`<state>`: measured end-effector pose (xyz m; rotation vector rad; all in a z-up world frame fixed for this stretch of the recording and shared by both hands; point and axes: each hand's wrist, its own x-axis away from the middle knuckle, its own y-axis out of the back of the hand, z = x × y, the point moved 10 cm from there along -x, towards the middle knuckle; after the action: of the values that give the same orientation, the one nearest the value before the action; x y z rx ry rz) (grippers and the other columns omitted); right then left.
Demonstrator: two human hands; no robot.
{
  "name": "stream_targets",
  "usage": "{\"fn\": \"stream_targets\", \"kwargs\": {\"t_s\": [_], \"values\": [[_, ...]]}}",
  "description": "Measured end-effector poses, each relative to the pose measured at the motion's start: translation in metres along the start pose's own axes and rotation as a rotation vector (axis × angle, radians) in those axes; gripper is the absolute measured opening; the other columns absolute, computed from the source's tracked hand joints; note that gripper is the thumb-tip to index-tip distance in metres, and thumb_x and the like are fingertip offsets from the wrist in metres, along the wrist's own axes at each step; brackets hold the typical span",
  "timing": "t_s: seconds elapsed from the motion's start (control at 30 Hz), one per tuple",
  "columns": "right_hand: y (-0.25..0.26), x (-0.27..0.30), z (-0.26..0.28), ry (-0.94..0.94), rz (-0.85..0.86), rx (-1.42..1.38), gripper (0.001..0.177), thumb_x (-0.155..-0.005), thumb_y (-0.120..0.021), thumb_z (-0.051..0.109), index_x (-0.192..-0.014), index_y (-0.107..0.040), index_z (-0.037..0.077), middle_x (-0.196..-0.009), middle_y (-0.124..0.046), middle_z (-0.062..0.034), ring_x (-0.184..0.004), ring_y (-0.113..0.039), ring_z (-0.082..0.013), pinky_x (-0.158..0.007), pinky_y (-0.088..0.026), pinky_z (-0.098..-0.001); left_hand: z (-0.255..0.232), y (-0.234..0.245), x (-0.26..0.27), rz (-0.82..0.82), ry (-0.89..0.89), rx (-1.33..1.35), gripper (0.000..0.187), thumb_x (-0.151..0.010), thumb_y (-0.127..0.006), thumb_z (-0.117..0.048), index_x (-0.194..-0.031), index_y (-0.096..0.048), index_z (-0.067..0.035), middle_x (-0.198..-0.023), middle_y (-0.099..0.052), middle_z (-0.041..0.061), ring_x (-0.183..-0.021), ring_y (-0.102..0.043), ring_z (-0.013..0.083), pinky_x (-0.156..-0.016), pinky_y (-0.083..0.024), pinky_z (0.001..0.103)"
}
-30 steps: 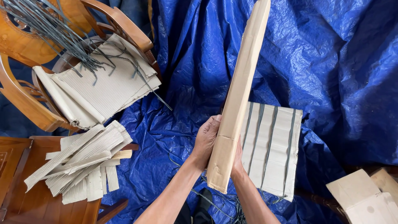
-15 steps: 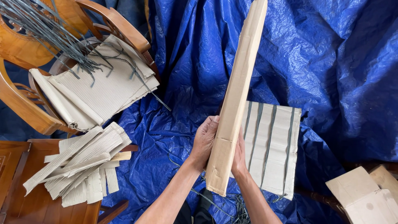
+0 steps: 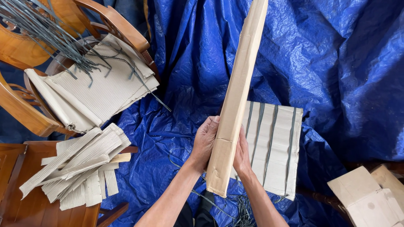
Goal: Wrapping and securing wooden chairs with cardboard and plastic strapping.
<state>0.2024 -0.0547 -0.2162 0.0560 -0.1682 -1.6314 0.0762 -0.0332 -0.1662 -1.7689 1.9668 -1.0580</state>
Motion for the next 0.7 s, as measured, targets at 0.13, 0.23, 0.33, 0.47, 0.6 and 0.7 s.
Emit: {"fn": "stream_targets", "kwargs": {"t_s": [0.13,0.23,0.33,0.47,0.6,0.7], "values": [[-0.008,0.004,0.001,0.033,0.050,-0.061,0.063,-0.106,-0.042,0.050,-0.153,-0.042,0.008,-0.125,-0.063,-0.0158,-0.114,-0.064,-0.0228,-0.099,-0.055,-0.0356,0.001,0.002,0.000,0.002,-0.002,-0.009,0.028,-0.107,-0.054,-0.036,-0.101,-0.062,-0.010,-0.084,-0.065,-0.003,-0.073,-0.060,0.0017,-0.065,-0.053,0.021],[-0.009,0.004,0.009,0.094,0.058,-0.064,0.065,-0.107,-0.040,0.051,-0.154,-0.038,0.006,-0.134,-0.058,-0.0152,-0.122,-0.060,-0.0229,-0.104,-0.051,-0.0363,0.002,0.003,-0.001,0.005,-0.004,-0.018,0.028,-0.107,-0.053,-0.037,-0.101,-0.062,-0.010,-0.084,-0.065,-0.003,-0.073,-0.061,0.0020,-0.066,-0.053,0.021],[-0.009,0.004,0.012,0.087,0.060,-0.049,0.067,-0.106,-0.040,0.050,-0.156,-0.034,0.007,-0.140,-0.055,-0.0154,-0.128,-0.056,-0.0236,-0.108,-0.048,-0.0365,-0.001,0.000,0.002,0.002,0.008,-0.021,0.028,-0.107,-0.053,-0.037,-0.102,-0.062,-0.011,-0.085,-0.065,-0.003,-0.074,-0.061,0.0022,-0.066,-0.054,0.021],[-0.005,0.001,0.014,0.063,0.016,-0.014,0.063,-0.108,-0.038,0.045,-0.157,-0.033,0.007,-0.149,-0.049,-0.0147,-0.137,-0.050,-0.0250,-0.114,-0.042,-0.0370,-0.004,-0.001,0.004,0.017,0.026,-0.030,0.029,-0.107,-0.052,-0.038,-0.102,-0.062,-0.011,-0.086,-0.065,-0.003,-0.076,-0.062,0.0022,-0.068,-0.054,0.021],[0.004,0.008,0.022,0.077,-0.038,-0.085,0.056,-0.109,-0.039,0.032,-0.157,-0.037,0.003,-0.157,-0.047,-0.0159,-0.144,-0.046,-0.0264,-0.119,-0.037,-0.0372,-0.002,0.000,0.005,0.038,0.081,0.026,0.031,-0.109,-0.049,-0.038,-0.107,-0.064,-0.011,-0.091,-0.067,-0.002,-0.080,-0.065,0.0048,-0.072,-0.055,0.024],[0.012,0.021,0.034,0.108,-0.081,-0.058,0.053,-0.110,-0.040,0.026,-0.157,-0.037,0.001,-0.162,-0.043,-0.0162,-0.150,-0.040,-0.0262,-0.123,-0.032,-0.0372,-0.008,-0.005,0.012,0.030,0.141,0.069,0.034,-0.107,-0.048,-0.040,-0.111,-0.066,-0.010,-0.094,-0.070,0.000,-0.082,-0.067,0.0075,-0.074,-0.056,0.026]]}}
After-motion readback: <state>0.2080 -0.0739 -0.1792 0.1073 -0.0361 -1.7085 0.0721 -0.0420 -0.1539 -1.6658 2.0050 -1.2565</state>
